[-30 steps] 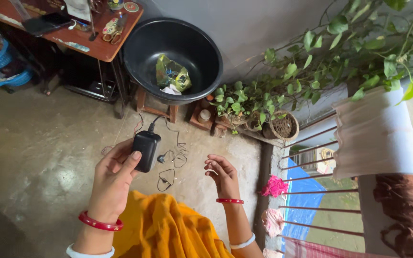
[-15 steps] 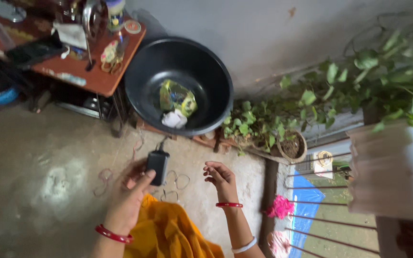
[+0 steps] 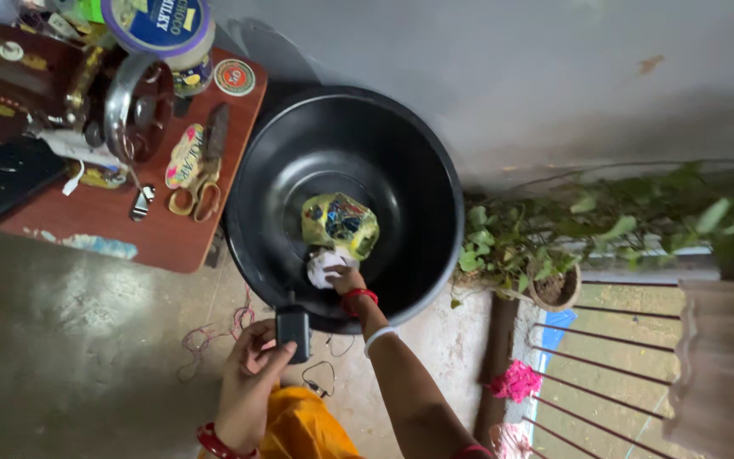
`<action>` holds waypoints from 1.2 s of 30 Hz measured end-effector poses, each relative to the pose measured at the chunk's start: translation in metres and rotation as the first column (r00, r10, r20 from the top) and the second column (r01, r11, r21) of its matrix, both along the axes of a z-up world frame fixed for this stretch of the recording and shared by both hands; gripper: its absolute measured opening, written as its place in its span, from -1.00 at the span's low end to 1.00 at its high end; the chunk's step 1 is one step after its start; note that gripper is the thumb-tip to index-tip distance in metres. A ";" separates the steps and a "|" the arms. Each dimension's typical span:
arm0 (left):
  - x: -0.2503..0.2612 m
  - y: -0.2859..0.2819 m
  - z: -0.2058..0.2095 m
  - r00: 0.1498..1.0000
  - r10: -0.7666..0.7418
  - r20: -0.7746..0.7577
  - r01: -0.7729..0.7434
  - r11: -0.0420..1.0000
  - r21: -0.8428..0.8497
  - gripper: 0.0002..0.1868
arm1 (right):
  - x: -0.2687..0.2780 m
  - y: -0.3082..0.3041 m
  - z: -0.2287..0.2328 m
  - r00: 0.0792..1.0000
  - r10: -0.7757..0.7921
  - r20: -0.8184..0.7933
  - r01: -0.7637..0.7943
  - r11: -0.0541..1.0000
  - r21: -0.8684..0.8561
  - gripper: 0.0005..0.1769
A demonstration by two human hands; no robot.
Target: The person handles a tangled bundle of red and blue string and then uses a white cloth to wipe a black power adapter.
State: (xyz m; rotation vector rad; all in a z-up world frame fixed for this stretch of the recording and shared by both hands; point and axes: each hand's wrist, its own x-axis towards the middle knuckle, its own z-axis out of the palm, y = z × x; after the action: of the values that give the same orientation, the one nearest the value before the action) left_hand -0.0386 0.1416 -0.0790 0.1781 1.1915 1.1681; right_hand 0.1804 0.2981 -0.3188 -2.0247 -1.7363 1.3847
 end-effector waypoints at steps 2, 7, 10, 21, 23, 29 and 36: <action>0.000 0.008 -0.015 1.000 0.003 -0.009 -0.003 1.000 0.013 -0.53 | -0.011 0.005 -0.019 0.953 0.145 0.264 -0.126 0.988 -0.091 -0.55; 0.005 0.016 -0.050 0.996 0.022 -0.081 -0.018 0.998 0.054 -0.46 | -0.002 0.000 -0.041 0.894 0.255 0.368 -0.196 0.962 -0.190 -0.62; 0.003 0.014 -0.052 0.996 0.016 -0.090 -0.012 0.999 0.044 -0.43 | 0.005 0.003 -0.037 0.923 0.224 0.314 -0.194 0.973 -0.124 -0.66; 0.026 -0.029 0.030 0.996 0.067 -0.061 -0.049 0.963 0.266 -0.40 | 0.044 -0.085 0.159 0.618 -0.366 -0.696 0.484 0.875 -0.030 -0.65; 0.039 -0.048 0.043 0.993 0.087 -0.083 -0.062 0.961 0.268 -0.41 | 0.053 -0.135 0.223 0.542 -0.281 -0.792 0.459 0.888 0.000 -0.45; 0.097 -0.121 0.065 0.992 0.048 -0.113 -0.003 0.928 0.372 -0.45 | 0.045 -0.258 0.355 0.809 0.343 -0.477 0.073 0.747 0.661 -0.53; 0.128 -0.204 0.101 0.913 0.053 -0.403 0.200 0.805 0.558 -0.49 | 0.019 -0.351 0.395 0.947 0.099 -0.307 0.186 0.609 0.771 -0.40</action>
State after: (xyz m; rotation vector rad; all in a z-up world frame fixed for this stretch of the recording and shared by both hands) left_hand 0.0897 -0.0624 0.0221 0.9800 1.1163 1.4494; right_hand 0.1990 -0.0528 0.0763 -1.2375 -1.6823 0.6349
